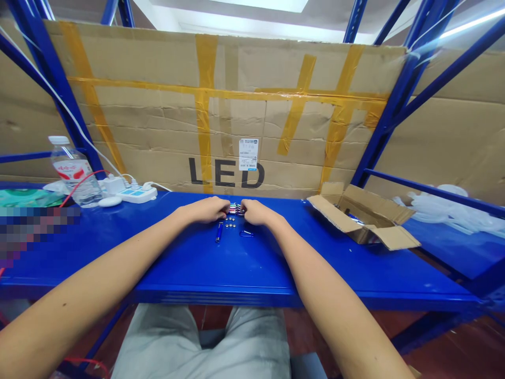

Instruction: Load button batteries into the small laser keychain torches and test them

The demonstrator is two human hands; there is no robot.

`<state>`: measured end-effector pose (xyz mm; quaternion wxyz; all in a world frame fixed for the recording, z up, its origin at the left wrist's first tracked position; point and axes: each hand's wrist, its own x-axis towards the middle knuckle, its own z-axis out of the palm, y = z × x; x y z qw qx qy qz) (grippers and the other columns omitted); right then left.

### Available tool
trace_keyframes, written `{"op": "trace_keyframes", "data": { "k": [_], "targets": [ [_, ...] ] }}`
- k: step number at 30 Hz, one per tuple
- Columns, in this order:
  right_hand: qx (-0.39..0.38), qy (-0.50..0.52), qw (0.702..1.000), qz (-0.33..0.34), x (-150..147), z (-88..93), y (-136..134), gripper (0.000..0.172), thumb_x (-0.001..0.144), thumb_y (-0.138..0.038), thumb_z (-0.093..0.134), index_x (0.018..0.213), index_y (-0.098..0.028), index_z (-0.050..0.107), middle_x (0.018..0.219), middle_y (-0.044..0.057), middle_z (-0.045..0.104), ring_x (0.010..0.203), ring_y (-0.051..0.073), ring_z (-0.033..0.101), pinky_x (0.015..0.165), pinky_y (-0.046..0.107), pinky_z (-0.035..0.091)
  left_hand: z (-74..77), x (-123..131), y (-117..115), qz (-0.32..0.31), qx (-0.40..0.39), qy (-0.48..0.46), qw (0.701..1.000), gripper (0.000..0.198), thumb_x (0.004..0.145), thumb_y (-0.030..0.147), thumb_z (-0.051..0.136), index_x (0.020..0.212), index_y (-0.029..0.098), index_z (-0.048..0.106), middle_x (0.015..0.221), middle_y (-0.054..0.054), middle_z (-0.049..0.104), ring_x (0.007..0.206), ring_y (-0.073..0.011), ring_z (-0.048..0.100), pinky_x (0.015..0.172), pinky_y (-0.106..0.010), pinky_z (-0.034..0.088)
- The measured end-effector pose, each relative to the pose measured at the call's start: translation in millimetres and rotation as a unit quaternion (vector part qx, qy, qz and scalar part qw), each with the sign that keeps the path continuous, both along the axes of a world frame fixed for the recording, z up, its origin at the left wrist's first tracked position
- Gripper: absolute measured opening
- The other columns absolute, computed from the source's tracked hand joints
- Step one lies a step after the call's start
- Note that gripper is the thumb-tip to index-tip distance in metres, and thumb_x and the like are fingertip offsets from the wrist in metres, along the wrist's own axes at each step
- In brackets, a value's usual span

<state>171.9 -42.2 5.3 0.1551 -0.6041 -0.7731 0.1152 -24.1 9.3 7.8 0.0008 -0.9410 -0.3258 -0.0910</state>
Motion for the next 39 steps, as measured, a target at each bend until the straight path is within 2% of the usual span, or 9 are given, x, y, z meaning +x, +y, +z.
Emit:
{"op": "trace_keyframes", "data": {
  "k": [3,7,11,16,21,28,35,39],
  "targets": [
    [-0.004,0.03,0.999,0.027,-3,-0.8,2,0.026,0.077,-0.001,0.046,0.088,-0.016,0.063,0.089,0.007,0.07,0.074,0.016,0.058,0.065,0.023,0.039,-1.4,-2,2,0.013,-0.016,-0.035,0.999,0.015,0.082,0.02,0.057,0.095,0.02,0.065,0.09,-0.008,0.069,0.077,-0.0207,0.062,0.063,-0.028,0.04],
    [0.017,0.044,0.997,0.062,-5,-2.9,3,0.015,0.084,-0.012,0.052,0.086,-0.015,0.067,0.09,0.006,0.071,0.08,0.017,0.059,0.067,0.022,0.039,-3.0,1,3,0.015,-0.065,-0.058,0.996,0.01,0.078,0.021,0.059,0.082,0.019,0.068,0.077,-0.004,0.068,0.069,-0.0174,0.059,0.06,-0.026,0.038],
    [0.038,0.04,0.996,0.072,-6,-7.3,4,0.015,0.084,-0.013,0.056,0.086,-0.015,0.071,0.086,0.004,0.072,0.077,0.015,0.06,0.067,0.022,0.039,-6.2,4,5,0.001,-0.1,-0.064,0.993,0.011,0.076,0.021,0.06,0.08,0.018,0.07,0.07,-0.001,0.067,0.065,-0.015,0.057,0.059,-0.025,0.036],
    [0.038,0.059,0.995,0.072,-9,-12.9,7,0.017,0.082,-0.011,0.059,0.087,-0.016,0.075,0.086,0.004,0.075,0.079,0.016,0.064,0.068,0.022,0.041,-11.0,4,11,-0.027,-0.115,-0.062,0.991,0.015,0.077,0.019,0.058,0.083,0.019,0.072,0.075,-0.001,0.069,0.069,-0.015,0.058,0.061,-0.024,0.037],
    [0.029,0.054,0.995,0.078,-9,-13.2,9,0.017,0.081,-0.012,0.062,0.088,-0.016,0.077,0.086,0.004,0.076,0.08,0.017,0.065,0.07,0.023,0.043,-9.6,4,11,-0.047,-0.139,-0.058,0.988,0.014,0.078,0.021,0.059,0.084,0.018,0.071,0.079,-0.001,0.07,0.073,-0.0154,0.059,0.064,-0.025,0.038],
    [-0.027,0.05,0.994,0.091,-1,-7.5,9,0.013,0.077,-0.014,0.064,0.081,-0.013,0.076,0.076,0.002,0.072,0.072,0.015,0.06,0.064,0.022,0.041,-4.7,4,5,-0.054,-0.176,-0.052,0.982,0.015,0.076,0.024,0.06,0.083,0.016,0.071,0.078,-0.001,0.069,0.071,-0.0147,0.057,0.063,-0.025,0.038],
    [-0.036,0.058,0.993,0.101,1,-8.5,10,0.014,0.076,-0.017,0.064,0.082,-0.013,0.076,0.076,0.002,0.072,0.072,0.015,0.059,0.064,0.023,0.04,-3.9,3,6,-0.061,-0.223,-0.088,0.969,0.019,0.074,0.023,0.06,0.086,0.015,0.072,0.078,-0.001,0.069,0.074,-0.0154,0.058,0.067,-0.025,0.041],
    [-0.033,0.058,0.992,0.105,0,-8.7,10,0.014,0.076,-0.019,0.064,0.082,-0.014,0.076,0.077,0.002,0.072,0.073,0.015,0.06,0.065,0.023,0.041,-4.7,5,7,-0.051,-0.22,-0.112,0.968,0.019,0.072,0.022,0.063,0.087,0.013,0.073,0.08,-0.002,0.069,0.075,-0.0154,0.058,0.068,-0.025,0.041]
  ]
}}
